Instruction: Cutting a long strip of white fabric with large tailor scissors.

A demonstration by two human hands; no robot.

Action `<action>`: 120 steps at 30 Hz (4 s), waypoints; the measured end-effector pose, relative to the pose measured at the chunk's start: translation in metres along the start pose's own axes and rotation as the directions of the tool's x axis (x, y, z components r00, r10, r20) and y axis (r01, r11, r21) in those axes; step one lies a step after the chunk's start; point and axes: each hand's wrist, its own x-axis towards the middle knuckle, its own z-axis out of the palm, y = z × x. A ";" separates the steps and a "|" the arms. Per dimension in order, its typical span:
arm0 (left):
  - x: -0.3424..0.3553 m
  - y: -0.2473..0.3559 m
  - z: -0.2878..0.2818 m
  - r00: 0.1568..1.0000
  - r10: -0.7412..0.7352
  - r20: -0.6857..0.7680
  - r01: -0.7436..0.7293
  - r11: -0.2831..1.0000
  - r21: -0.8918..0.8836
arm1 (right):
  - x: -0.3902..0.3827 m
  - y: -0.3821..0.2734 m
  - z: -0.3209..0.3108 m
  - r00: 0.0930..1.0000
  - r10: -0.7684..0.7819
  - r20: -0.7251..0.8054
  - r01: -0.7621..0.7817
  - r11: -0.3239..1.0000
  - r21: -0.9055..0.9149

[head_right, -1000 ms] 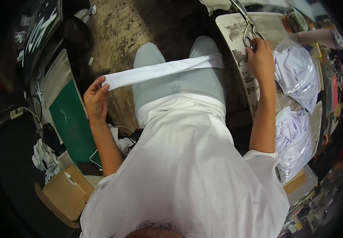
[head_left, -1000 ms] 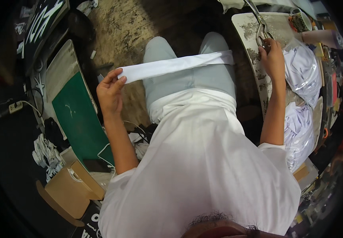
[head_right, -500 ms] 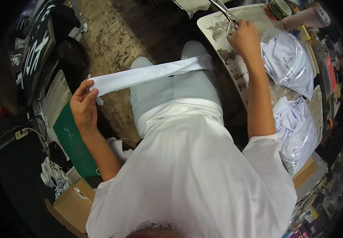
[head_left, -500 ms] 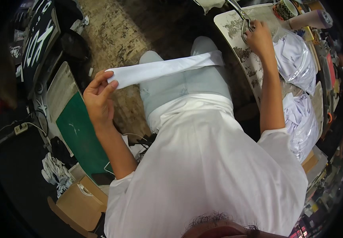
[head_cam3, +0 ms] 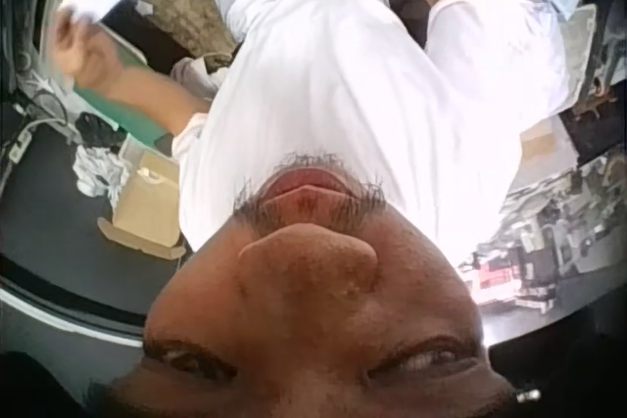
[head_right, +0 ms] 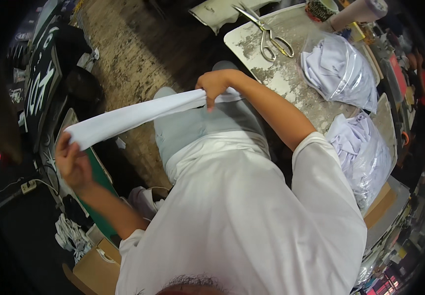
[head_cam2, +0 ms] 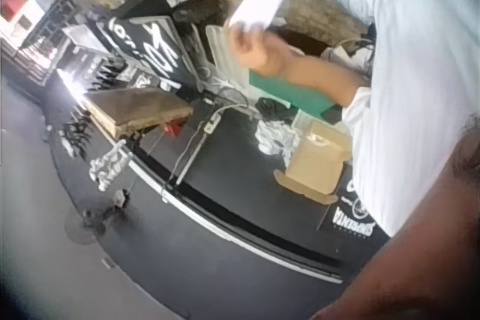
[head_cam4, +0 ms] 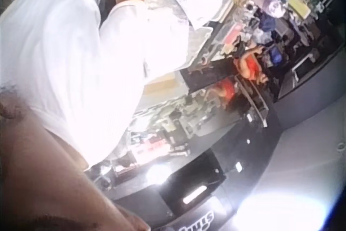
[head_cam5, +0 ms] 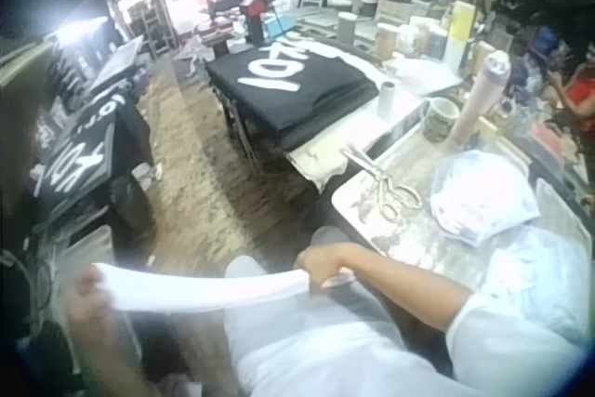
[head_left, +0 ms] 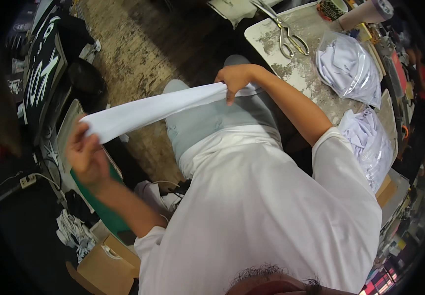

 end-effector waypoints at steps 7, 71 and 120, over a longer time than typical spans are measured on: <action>-0.004 0.085 -0.066 0.988 0.143 -0.057 -0.151 0.974 -0.171 | -0.075 -0.031 -0.092 0.981 -0.164 0.108 0.142 0.972 0.185; -0.013 -0.135 0.124 0.905 -0.336 -0.262 0.275 0.930 -0.245 | -0.175 -0.077 0.141 0.924 0.115 -0.365 0.325 0.268 0.907; 0.100 -0.167 0.159 0.584 -0.278 0.763 0.489 0.871 -0.056 | -0.136 -0.097 0.098 0.924 0.201 -0.324 0.254 0.308 0.917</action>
